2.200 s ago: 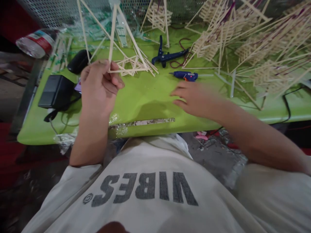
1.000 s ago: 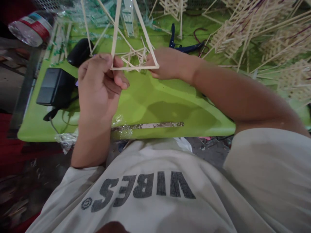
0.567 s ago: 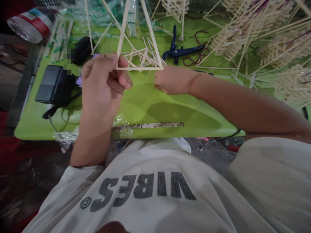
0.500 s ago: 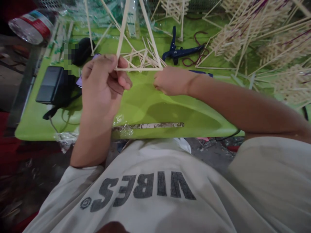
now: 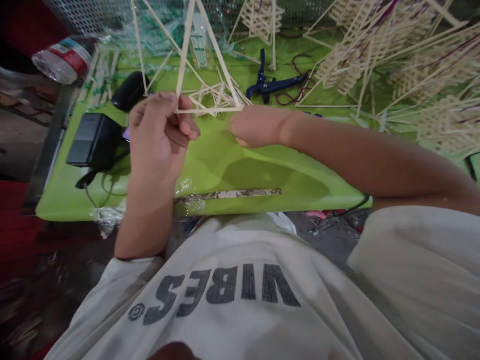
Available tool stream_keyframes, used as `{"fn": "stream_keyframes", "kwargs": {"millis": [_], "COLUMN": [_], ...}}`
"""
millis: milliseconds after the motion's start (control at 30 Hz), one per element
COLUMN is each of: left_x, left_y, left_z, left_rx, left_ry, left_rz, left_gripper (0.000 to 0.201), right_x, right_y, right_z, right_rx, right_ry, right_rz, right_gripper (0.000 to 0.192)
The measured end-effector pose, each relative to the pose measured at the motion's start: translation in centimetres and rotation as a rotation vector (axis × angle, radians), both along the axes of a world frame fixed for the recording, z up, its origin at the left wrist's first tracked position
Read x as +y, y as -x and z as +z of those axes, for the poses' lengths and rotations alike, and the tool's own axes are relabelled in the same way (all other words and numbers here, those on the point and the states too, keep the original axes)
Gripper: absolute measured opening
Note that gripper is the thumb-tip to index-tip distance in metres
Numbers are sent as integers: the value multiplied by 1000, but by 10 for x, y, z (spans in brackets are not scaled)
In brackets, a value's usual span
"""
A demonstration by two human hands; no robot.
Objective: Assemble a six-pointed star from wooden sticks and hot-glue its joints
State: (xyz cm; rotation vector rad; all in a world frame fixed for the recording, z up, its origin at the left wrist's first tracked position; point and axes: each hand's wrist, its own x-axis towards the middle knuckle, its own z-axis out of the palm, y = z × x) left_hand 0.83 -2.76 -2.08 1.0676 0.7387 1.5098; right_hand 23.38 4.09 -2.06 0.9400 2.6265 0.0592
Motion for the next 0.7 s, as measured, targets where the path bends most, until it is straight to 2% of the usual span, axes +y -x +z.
{"fn": "stream_keyframes", "kwargs": {"millis": [167, 433, 567, 700], "left_x": [5, 7, 5, 3], "left_y": [1, 2, 3, 2], "left_z": [-4, -6, -6, -4], "left_rx": [-32, -51, -41, -38], "left_ry": [-16, -5, -6, 5], "left_rz": [-27, -28, -28, -27], "left_gripper": [28, 29, 28, 28], "right_x": [10, 21, 12, -17], "right_y": [-6, -36, -53, -86], "right_z": [-2, -2, 2, 7], "right_rx": [22, 179, 218, 279], "right_ry": [-13, -53, -66, -17], "right_rz": [-65, -161, -261, -301], "right_gripper": [25, 29, 22, 34]}}
